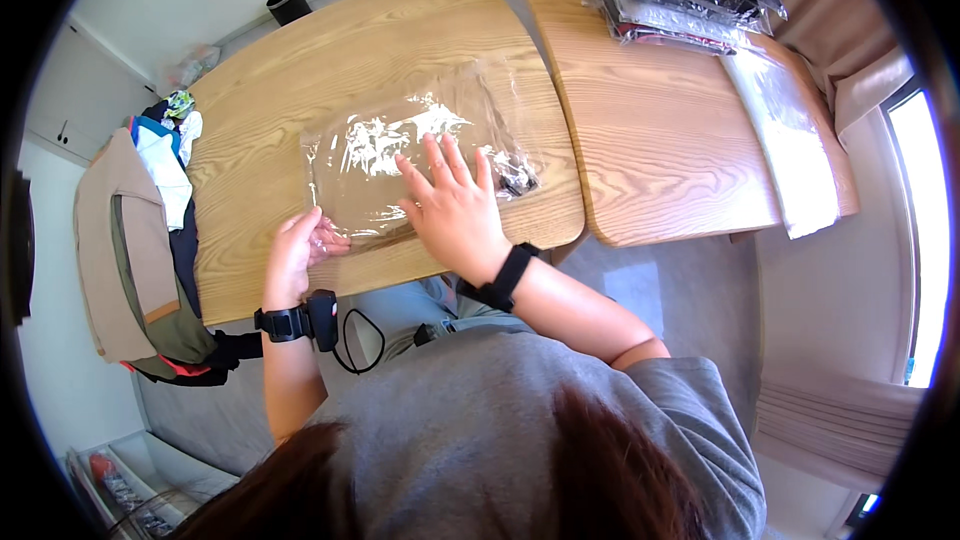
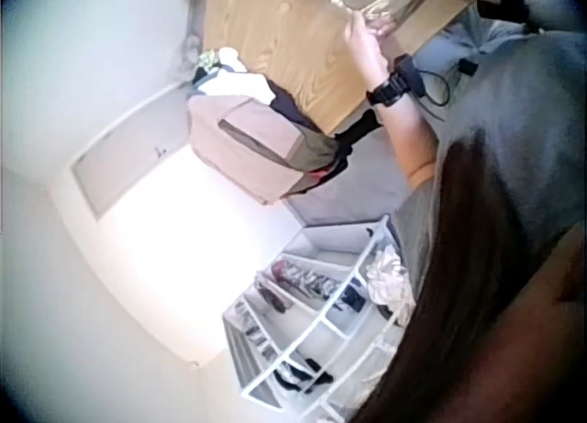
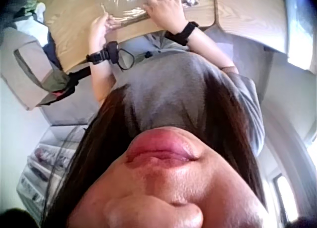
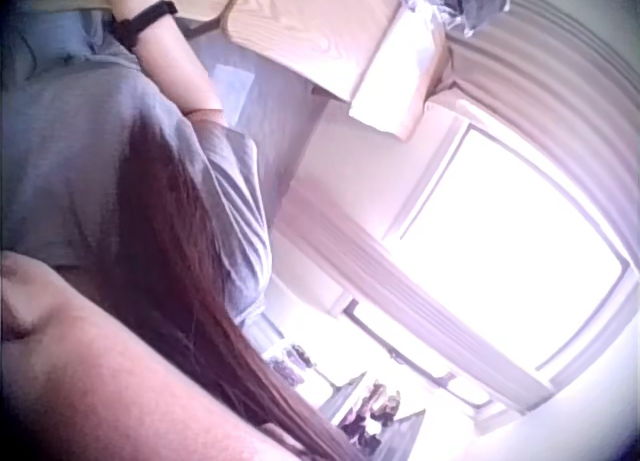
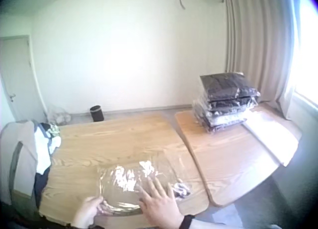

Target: Folding items of clothing and placing them into clear plastic bags on a table.

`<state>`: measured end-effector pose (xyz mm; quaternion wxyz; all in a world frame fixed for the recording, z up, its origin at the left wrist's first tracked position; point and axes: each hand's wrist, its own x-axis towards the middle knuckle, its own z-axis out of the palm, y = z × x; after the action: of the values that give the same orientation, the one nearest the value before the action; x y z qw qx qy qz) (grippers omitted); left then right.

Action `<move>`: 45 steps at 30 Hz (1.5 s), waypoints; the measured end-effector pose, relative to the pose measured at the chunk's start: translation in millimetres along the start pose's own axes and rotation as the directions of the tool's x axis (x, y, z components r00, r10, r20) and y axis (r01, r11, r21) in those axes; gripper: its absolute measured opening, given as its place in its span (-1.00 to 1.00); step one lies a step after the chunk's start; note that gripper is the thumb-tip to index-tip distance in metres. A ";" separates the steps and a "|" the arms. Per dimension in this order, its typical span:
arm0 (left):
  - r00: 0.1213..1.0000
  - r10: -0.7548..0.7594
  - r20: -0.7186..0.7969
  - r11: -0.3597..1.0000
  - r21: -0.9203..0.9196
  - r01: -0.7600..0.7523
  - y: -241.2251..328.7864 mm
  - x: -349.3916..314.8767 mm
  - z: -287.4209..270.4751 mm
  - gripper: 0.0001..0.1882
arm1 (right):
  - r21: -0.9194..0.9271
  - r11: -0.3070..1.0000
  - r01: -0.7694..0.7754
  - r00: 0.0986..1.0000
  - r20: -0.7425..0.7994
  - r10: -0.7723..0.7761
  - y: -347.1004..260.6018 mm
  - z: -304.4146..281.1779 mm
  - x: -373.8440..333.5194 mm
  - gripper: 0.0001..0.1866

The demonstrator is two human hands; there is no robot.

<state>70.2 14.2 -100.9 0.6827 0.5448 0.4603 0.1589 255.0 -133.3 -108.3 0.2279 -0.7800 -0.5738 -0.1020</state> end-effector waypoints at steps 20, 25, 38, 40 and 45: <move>0.997 -0.078 0.026 0.992 0.100 0.075 5.3 0.8 -13.3 -0.67 | -0.074 0.997 -0.006 0.999 0.038 0.009 39.0 8.0 16.3 -0.39; 0.997 -0.047 -0.066 0.996 0.079 0.052 13.7 -12.2 3.8 -0.67 | -0.097 0.995 -0.022 1.000 0.015 0.023 40.3 9.0 16.2 -0.42; 0.998 -0.033 -0.051 0.999 0.024 0.034 1.6 -3.8 -3.8 -0.70 | 0.326 0.843 -0.428 0.901 0.080 0.427 119.7 -42.8 17.3 -0.56; 0.998 -0.033 -0.045 0.999 0.032 0.034 1.8 -4.1 -4.7 -0.70 | 0.501 0.669 -0.549 0.827 0.210 0.521 122.4 -47.2 2.3 -0.61; 0.998 -0.020 -0.059 0.998 0.060 0.024 -0.7 -2.0 -8.1 -0.69 | 0.659 0.499 -0.563 0.809 0.314 0.497 120.4 -35.4 -24.2 -0.66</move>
<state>62.5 17.4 -100.5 0.6538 0.5552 0.4907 0.1531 364.3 -199.1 -116.3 0.5131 -0.7645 -0.3069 0.2410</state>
